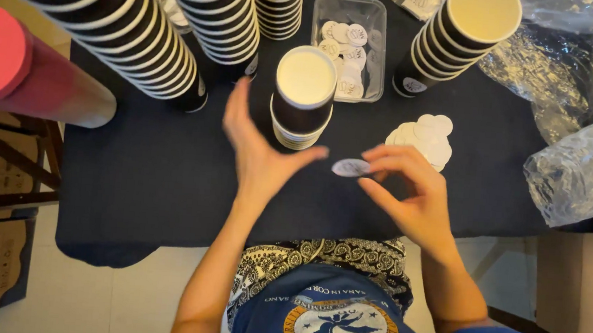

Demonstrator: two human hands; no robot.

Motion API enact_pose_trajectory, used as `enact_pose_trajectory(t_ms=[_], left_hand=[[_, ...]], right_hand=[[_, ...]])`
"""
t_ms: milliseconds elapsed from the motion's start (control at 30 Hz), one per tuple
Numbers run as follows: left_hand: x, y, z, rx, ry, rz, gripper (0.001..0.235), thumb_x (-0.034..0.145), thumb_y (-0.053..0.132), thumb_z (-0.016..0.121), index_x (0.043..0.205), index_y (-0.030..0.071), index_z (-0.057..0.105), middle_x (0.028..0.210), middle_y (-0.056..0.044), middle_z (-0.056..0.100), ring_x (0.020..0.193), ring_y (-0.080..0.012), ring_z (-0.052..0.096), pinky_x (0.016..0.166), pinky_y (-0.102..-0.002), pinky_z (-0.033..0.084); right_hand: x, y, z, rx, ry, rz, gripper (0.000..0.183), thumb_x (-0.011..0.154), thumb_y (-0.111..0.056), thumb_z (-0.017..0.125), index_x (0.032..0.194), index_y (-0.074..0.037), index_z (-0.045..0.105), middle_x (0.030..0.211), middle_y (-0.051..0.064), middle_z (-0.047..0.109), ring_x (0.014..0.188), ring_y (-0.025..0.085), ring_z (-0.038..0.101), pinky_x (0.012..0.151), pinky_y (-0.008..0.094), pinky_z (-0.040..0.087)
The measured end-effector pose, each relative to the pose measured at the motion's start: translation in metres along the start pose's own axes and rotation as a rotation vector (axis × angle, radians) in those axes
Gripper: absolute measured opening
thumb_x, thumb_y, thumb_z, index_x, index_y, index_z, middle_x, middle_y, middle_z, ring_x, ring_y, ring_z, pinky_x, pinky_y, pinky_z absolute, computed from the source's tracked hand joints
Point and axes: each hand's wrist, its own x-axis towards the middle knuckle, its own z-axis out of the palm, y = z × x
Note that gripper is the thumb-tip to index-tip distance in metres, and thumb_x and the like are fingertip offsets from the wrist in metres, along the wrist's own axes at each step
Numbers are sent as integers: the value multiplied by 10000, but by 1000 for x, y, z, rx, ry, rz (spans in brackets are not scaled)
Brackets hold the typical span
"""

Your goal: Applying small circular stickers to the side of black and white paper cups

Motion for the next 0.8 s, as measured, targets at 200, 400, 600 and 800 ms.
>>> enact_pose_trajectory(t_ms=[200, 400, 600, 800], left_hand=[[15, -1, 23, -257, -172, -494, 1048, 634, 304, 1078, 1485, 51, 522, 1451, -254, 608, 1386, -506, 581, 1175, -624, 454], [-15, 15, -4, 207, -250, -65, 1151, 445, 250, 1054, 1508, 265, 613, 1396, -46, 590, 1334, -340, 588, 1163, -587, 421], [-26, 17, 3, 534, 22, 194, 930, 704, 400, 1067, 1472, 121, 623, 1489, -59, 664, 1368, -311, 622, 1234, -784, 147], [-21, -1, 3, 298, -127, 187, 945, 562, 453, 1049, 1371, 124, 687, 1304, -13, 741, 1267, -286, 662, 1279, -657, 277]], right_hand=[[21, 16, 34, 143, 82, -313, 524, 855, 2, 934, 1268, 33, 614, 1369, 211, 576, 1187, 287, 642, 1028, 383, 577], [34, 21, 57, 287, 236, -296, 1322, 770, -299, 1030, 1754, -165, 158, 1716, 153, 446, 1566, 270, 460, 1352, 499, 373], [29, 46, 84, 523, 397, -189, 1266, 809, -66, 981, 1737, -113, 121, 1410, 208, 682, 1290, 293, 708, 1188, 470, 602], [25, 67, 54, 513, 416, -307, 1302, 731, 3, 976, 1710, -35, 118, 1120, 290, 666, 1093, 458, 749, 1047, 595, 631]])
